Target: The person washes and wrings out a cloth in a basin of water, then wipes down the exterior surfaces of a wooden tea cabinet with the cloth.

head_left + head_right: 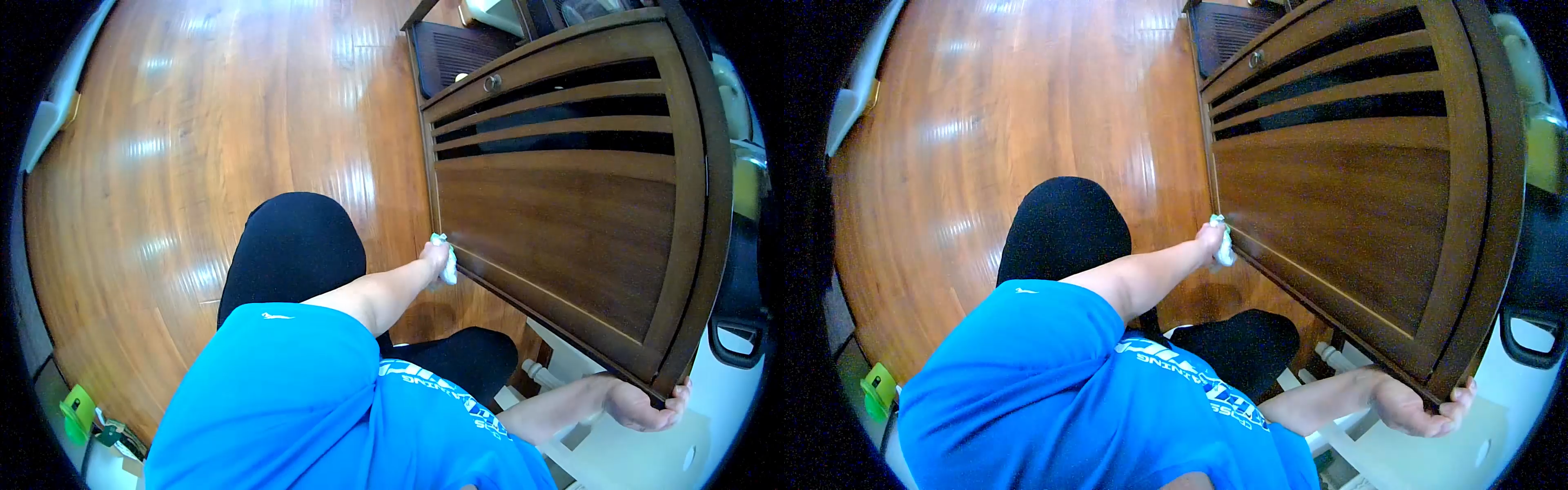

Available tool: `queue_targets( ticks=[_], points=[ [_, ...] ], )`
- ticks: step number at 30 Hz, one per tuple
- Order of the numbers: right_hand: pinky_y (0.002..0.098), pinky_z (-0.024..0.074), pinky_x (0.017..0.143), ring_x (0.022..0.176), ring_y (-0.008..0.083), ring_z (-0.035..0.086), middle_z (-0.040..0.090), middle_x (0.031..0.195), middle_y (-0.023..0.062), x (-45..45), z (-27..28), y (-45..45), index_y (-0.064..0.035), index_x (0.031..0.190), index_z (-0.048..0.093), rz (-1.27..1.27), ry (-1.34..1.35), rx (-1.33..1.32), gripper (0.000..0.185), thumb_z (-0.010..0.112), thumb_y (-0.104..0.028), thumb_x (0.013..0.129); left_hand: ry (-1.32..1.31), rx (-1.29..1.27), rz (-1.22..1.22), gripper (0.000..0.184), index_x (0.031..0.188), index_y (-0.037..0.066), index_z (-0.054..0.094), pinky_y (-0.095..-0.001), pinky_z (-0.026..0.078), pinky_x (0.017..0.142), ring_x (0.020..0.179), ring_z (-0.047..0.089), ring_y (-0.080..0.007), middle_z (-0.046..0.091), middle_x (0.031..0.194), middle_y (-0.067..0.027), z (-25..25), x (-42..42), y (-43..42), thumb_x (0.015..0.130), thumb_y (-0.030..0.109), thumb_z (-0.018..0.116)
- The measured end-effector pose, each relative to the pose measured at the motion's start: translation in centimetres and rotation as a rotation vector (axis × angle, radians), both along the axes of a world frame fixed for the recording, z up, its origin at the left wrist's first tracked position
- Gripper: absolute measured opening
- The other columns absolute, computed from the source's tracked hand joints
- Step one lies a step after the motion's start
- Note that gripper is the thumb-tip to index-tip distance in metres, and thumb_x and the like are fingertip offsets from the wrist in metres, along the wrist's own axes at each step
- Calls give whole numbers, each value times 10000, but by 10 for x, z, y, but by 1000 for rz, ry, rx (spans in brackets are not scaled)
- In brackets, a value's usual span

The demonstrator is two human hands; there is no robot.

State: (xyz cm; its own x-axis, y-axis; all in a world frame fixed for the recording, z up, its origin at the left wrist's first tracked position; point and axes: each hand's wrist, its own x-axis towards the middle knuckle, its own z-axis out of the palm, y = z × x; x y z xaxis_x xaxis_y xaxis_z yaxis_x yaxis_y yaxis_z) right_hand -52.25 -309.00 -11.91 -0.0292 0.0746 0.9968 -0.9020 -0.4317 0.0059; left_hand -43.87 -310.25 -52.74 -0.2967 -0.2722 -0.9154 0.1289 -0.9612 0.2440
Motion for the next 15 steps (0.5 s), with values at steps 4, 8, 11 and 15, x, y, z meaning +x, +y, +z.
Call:
queue_targets(
  ticks=[4,8,11,15],
  points=[
    [442,411,821,806,277,505,497,739,121,9,0,-2,-28,684,456,-104,-57,16,253,346,-180,854,-161,-119,-112,372,1107,28,471,-393,467,758,834,602,-317,589,954,-186,-2,-1,-11,824,270,482],
    [443,416,820,829,288,512,506,753,135,9,-1,0,-7,702,470,-126,-104,3,261,351,-181,855,-624,-368,266,373,1040,31,535,-435,403,877,1012,524,-351,551,1071,-197,-15,9,-57,769,287,546],
    [435,414,824,834,292,510,512,774,142,7,-1,2,7,711,477,-219,-94,29,265,347,-176,851,-552,-213,158,357,979,37,600,-408,435,816,914,580,-331,625,921,-186,-34,4,-103,801,323,479],
    [426,408,826,837,290,508,520,794,145,12,0,3,21,718,497,-257,-67,63,272,343,-163,847,-497,-146,303,329,897,28,635,-407,433,804,922,580,-332,626,952,-171,-36,11,-135,794,290,465]
  ],
)
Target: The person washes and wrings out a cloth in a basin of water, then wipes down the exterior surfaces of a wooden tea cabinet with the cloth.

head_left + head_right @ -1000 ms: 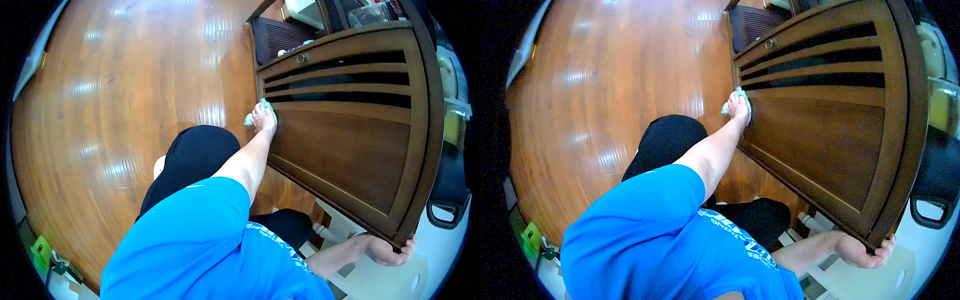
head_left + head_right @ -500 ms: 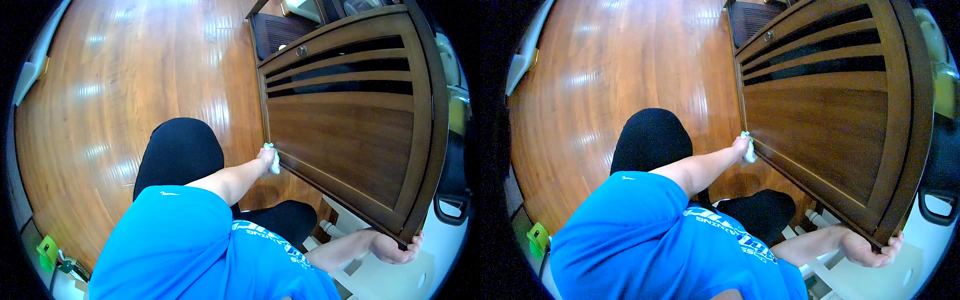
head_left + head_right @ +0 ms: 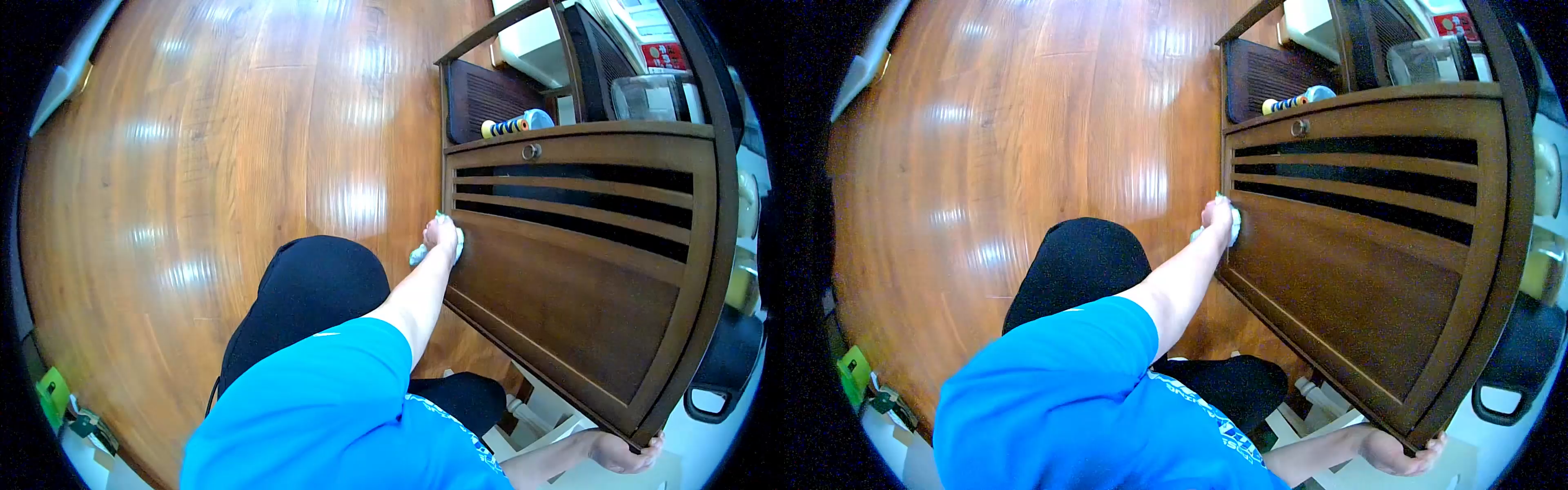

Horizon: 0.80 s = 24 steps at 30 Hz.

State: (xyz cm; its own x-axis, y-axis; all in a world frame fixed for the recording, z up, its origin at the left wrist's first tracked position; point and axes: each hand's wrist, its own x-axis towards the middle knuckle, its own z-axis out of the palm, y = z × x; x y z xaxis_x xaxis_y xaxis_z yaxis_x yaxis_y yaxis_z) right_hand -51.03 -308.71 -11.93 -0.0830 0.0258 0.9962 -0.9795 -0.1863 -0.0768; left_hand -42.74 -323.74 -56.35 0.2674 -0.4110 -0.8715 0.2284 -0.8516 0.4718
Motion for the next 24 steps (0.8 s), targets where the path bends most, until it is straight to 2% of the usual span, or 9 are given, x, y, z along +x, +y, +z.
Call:
queue_targets(
  ticks=[1,7,9,10,12,13,15,19,24],
  points=[
    [426,406,825,834,289,507,520,794,144,5,-1,-3,20,715,497,18,-29,0,274,344,-163,849,-37,-81,-59,363,911,-15,622,-412,411,868,986,547,-327,603,1003,-182,17,15,-13,809,280,437],
    [378,439,793,825,283,546,571,831,176,0,-1,-6,58,745,567,55,-49,-64,303,370,-162,816,-27,-194,20,353,954,-9,607,-410,398,884,998,541,-323,592,1028,-186,23,42,-78,799,276,468],
    [391,387,759,762,272,492,490,813,155,-3,0,1,-28,845,479,-213,255,128,390,420,-413,873,103,-196,42,371,1006,7,588,-401,391,889,1024,524,-315,581,1052,-177,22,50,-91,794,298,500],
    [391,387,759,762,272,492,490,813,155,-5,0,2,-28,845,479,-215,263,125,390,420,-413,873,77,-228,20,372,1016,6,582,-402,391,889,1024,523,-315,577,1061,-178,23,53,-97,794,294,500],
    [376,438,791,827,282,542,564,838,177,-7,3,1,63,755,554,58,14,-4,327,347,-172,853,18,-321,0,383,1060,9,560,-404,386,895,1021,522,-310,572,1060,-180,39,58,-105,788,273,503],
    [376,438,791,827,282,542,564,838,177,-5,3,1,63,755,554,53,19,-6,327,347,-172,853,-98,-472,114,414,1116,26,534,-405,377,903,1027,510,-317,556,1067,-190,34,47,-110,783,269,509],
    [413,398,824,829,279,502,507,787,125,2,0,-3,-1,715,483,-1,28,25,259,349,-169,860,-146,-446,22,434,1150,45,518,-404,370,911,1043,492,-334,537,1076,-208,58,45,-117,774,260,525],
    [405,403,816,830,275,503,510,792,125,10,-1,-7,-9,705,468,-42,40,-7,259,345,-170,865,-180,-590,84,555,1256,60,411,-416,359,912,1051,469,-321,503,1110,-181,120,45,-100,740,215,545],
    [398,415,809,827,271,508,517,795,131,8,-2,-5,12,734,495,-79,8,10,277,334,-168,868,-221,-1081,290,676,1308,45,310,-419,302,943,1025,430,-338,447,1138,-174,231,51,-76,679,104,551]
  ],
)
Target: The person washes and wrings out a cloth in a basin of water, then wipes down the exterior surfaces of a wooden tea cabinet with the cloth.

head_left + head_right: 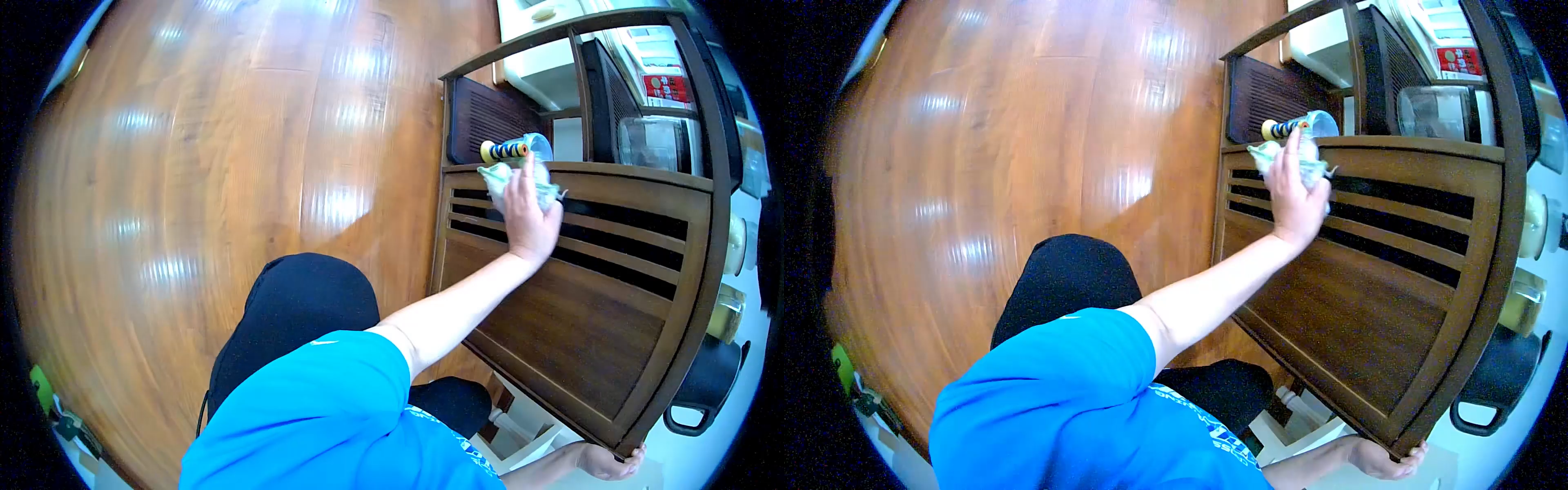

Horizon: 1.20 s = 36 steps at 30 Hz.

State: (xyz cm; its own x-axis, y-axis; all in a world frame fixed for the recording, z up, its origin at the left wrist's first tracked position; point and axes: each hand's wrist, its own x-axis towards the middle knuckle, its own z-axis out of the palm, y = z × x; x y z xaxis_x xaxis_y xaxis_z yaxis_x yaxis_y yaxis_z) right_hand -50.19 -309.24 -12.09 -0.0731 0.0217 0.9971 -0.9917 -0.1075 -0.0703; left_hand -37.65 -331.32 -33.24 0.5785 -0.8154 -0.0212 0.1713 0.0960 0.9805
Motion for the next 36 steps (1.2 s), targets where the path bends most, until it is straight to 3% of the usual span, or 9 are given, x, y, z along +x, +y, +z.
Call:
queue_targets(
  ticks=[3,7,11,14,21,23,27,29,36],
  points=[
    [395,417,814,830,271,513,520,795,135,-5,1,2,25,760,516,24,-26,-8,300,323,-176,871,23,-29,-7,657,1295,60,339,-410,272,994,1094,413,-344,444,1170,-180,3,7,1,672,108,543],
    [394,415,821,840,275,516,528,809,141,-9,3,5,31,780,532,35,4,19,316,320,-186,871,-31,-103,-22,475,1157,85,492,-383,372,915,1011,497,-317,533,1066,-152,-51,10,-17,695,183,531],
    [392,411,827,849,280,515,535,830,156,-7,2,5,24,770,531,22,-3,17,306,336,-193,861,8,221,-197,403,1075,96,536,-383,408,862,997,500,-301,575,979,-116,-101,22,-30,677,150,560],
    [392,409,830,855,281,514,534,835,160,-6,2,6,22,762,526,14,-25,9,291,347,-188,855,125,377,-162,435,1123,104,516,-387,394,893,1015,495,-309,541,1060,-151,-175,4,-36,692,145,558],
    [390,405,838,868,276,509,520,851,155,7,0,-1,16,750,509,-21,-57,20,262,359,-179,840,44,634,-459,455,1146,43,478,-405,379,915,1043,484,-351,512,1112,-212,-167,13,8,711,162,537],
    [387,409,830,870,275,510,522,851,154,13,-1,-2,18,752,506,-28,-91,-16,263,365,-185,840,29,665,-320,438,1130,24,480,-412,402,882,991,511,-360,525,1064,-232,-188,-13,30,713,143,538],
    [383,412,813,858,266,514,525,843,147,7,1,0,22,748,505,25,-83,-3,270,368,-189,844,126,742,-363,428,1104,33,491,-409,422,854,969,523,-352,530,1025,-239,-152,-9,34,719,188,595],
    [381,412,810,857,266,513,523,836,145,5,1,1,22,750,507,14,-84,-10,272,367,-190,847,91,716,-224,405,1073,75,504,-419,432,796,890,535,-355,526,960,-214,-129,-20,37,713,223,619],
    [385,413,799,850,266,513,515,817,139,-1,1,4,26,773,522,41,-18,35,287,354,-187,863,266,546,-154,471,1163,123,403,-418,394,840,977,454,-317,380,1067,-157,-24,-23,51,730,164,584]
  ],
)
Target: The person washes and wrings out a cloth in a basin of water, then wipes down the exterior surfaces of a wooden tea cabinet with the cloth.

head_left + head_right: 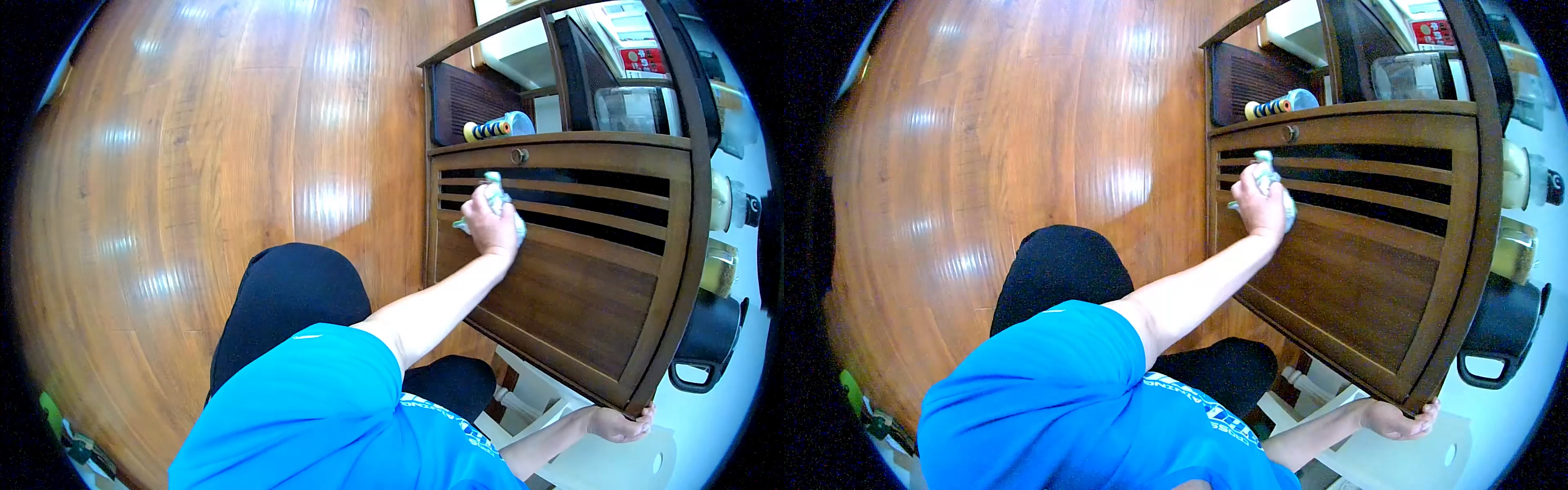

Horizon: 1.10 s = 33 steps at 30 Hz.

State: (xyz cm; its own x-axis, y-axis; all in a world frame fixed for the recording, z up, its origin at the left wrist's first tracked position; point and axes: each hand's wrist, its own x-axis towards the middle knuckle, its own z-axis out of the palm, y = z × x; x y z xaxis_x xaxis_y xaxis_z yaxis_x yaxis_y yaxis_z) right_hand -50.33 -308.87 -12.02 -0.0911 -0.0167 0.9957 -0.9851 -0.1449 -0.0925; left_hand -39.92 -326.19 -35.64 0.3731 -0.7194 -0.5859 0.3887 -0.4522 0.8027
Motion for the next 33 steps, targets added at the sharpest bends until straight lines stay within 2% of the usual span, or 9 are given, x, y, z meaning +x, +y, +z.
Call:
queue_targets(
  ticks=[4,6,11,13,17,21,26,29,33],
  points=[
    [385,418,800,849,263,515,519,827,140,-1,0,0,26,777,526,-31,28,-4,284,354,-183,863,8,-199,-35,572,1235,128,330,-432,397,884,1055,407,-311,324,1146,-159,53,5,12,730,133,597],
    [383,421,805,851,263,515,521,829,140,-3,-1,-1,26,775,527,13,1,-23,278,361,-179,859,52,-385,45,565,1242,134,337,-424,334,945,1062,394,-321,322,1140,-152,74,4,20,723,92,558],
    [387,419,814,856,267,515,523,832,142,0,0,-3,30,774,527,12,-28,-42,265,370,-172,842,34,-891,23,573,1213,87,337,-408,383,916,1045,431,-338,396,1077,-148,113,21,41,683,106,553],
    [391,417,816,858,270,515,525,835,144,1,0,0,31,773,526,36,-23,-27,263,369,-169,838,-56,-950,62,569,1166,102,369,-378,478,788,920,529,-302,434,1059,-144,97,14,33,647,137,600],
    [398,405,828,872,283,508,524,847,152,6,0,-1,18,770,510,-30,-75,-9,251,345,-161,829,-309,-1136,58,578,1162,102,379,-290,517,554,763,575,-231,465,1069,-126,56,5,24,662,236,635],
    [404,386,842,900,283,485,504,851,136,7,-1,3,2,767,478,6,-74,56,256,296,-167,830,-403,-1164,-2,579,1148,67,401,-296,518,565,770,583,-242,475,1079,-138,37,6,23,646,224,643],
    [392,358,869,884,261,457,444,798,108,11,0,1,-24,739,427,-34,-46,89,199,296,-138,836,-177,-1333,-5,610,1158,68,412,-336,516,668,836,577,-287,466,1067,-155,114,18,26,596,138,641],
    [395,349,878,882,256,450,431,784,105,20,-1,-5,-29,728,408,-35,-108,24,187,290,-127,834,-115,-1487,-170,630,1148,79,428,-363,497,713,875,565,-316,468,1060,-144,170,39,22,562,107,659],
    [399,345,874,863,263,445,422,776,111,21,0,-6,-31,713,380,-19,-73,32,194,281,-132,845,-60,-1562,-53,621,1111,84,443,-362,496,707,883,555,-314,470,1041,-116,172,42,2,539,71,684]
  ],
)
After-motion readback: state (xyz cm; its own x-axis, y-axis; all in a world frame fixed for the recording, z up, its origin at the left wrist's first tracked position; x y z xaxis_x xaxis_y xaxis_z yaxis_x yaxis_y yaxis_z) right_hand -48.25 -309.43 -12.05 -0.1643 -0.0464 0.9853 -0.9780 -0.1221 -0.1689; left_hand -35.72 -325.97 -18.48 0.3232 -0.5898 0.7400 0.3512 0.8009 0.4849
